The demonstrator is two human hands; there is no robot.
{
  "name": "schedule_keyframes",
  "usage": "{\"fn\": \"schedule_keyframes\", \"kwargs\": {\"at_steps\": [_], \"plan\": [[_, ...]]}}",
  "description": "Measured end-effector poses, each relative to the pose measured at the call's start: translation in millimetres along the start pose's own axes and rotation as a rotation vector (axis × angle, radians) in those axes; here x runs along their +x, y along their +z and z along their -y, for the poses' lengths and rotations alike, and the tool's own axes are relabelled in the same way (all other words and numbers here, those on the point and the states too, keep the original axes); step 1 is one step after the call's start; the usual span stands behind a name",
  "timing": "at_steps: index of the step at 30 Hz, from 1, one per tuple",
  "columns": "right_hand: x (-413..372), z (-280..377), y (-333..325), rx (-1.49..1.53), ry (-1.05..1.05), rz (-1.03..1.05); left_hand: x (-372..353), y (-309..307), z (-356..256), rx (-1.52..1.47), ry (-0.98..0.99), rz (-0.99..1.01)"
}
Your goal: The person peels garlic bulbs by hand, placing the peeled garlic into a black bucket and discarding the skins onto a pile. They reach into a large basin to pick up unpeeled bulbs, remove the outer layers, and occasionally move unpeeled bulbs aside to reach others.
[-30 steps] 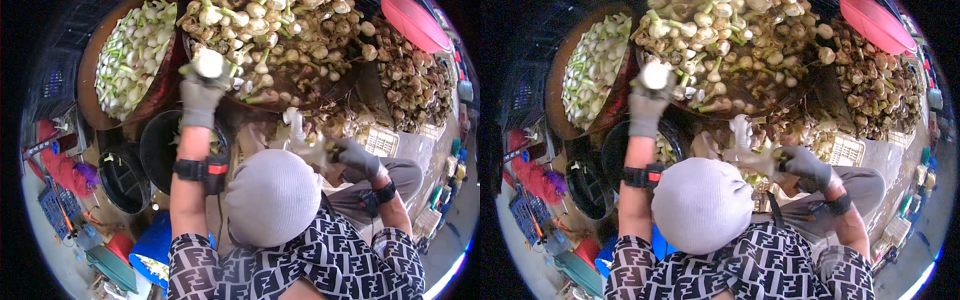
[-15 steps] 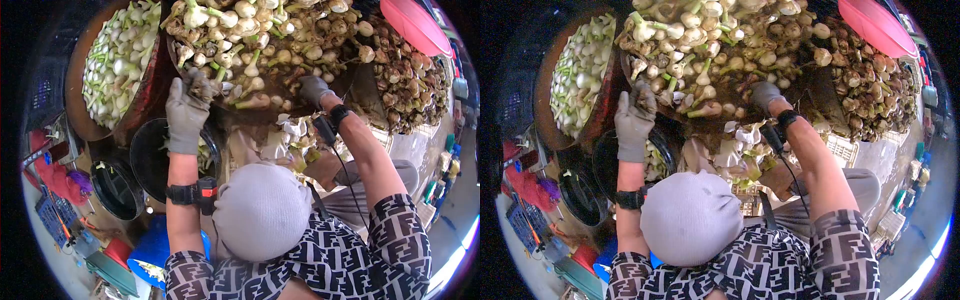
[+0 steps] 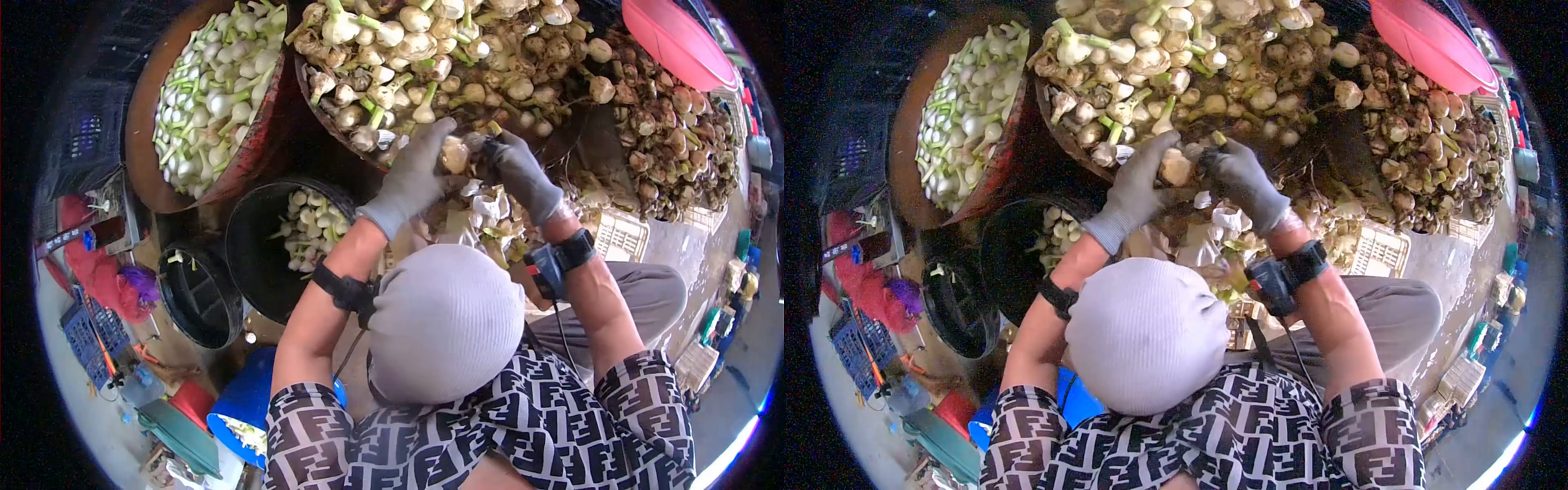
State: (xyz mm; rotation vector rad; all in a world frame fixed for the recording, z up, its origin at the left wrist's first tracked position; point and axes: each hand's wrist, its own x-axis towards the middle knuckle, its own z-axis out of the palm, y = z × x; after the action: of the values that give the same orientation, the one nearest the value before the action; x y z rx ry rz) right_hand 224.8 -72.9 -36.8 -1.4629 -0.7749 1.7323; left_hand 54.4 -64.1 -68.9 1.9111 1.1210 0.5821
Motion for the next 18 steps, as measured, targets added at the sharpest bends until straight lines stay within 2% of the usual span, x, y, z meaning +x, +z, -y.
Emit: {"fn": "schedule_keyframes", "kwargs": {"at_steps": [6, 10, 13, 15, 16, 17, 18], "plan": [[8.4, -17.0, 2.7, -0.148, 0.074, -0.06, -10.3, -0.8, 3.9, 0.05, 0.015, -0.025], [17.0, -30.1, -4.0, -0.308, -0.161, 0.007, -6.9, 0.0, 5.7, 0.122, 0.012, -0.055], [6.8, -19.2, 2.4, -0.182, -0.102, -0.034, -6.3, -3.5, 7.4, 0.089, 0.049, -0.106], [2.4, -9.4, 7.2, 0.006, 0.019, -0.046, -7.4, -13.5, 3.6, -0.145, -0.095, -0.031], [6.0, -14.4, 5.1, -0.003, -0.015, -0.021, -8.4, -18.6, 2.7, -0.261, -0.167, 0.005], [11.6, -23.0, 0.0, -0.011, -0.049, 0.002, -10.5, -17.2, 16.9, -0.535, -0.168, -0.009], [12.0, -21.7, 2.1, -0.02, -0.083, 0.024, -9.2, -16.6, 17.8, -0.836, -0.283, -0.041]]}}
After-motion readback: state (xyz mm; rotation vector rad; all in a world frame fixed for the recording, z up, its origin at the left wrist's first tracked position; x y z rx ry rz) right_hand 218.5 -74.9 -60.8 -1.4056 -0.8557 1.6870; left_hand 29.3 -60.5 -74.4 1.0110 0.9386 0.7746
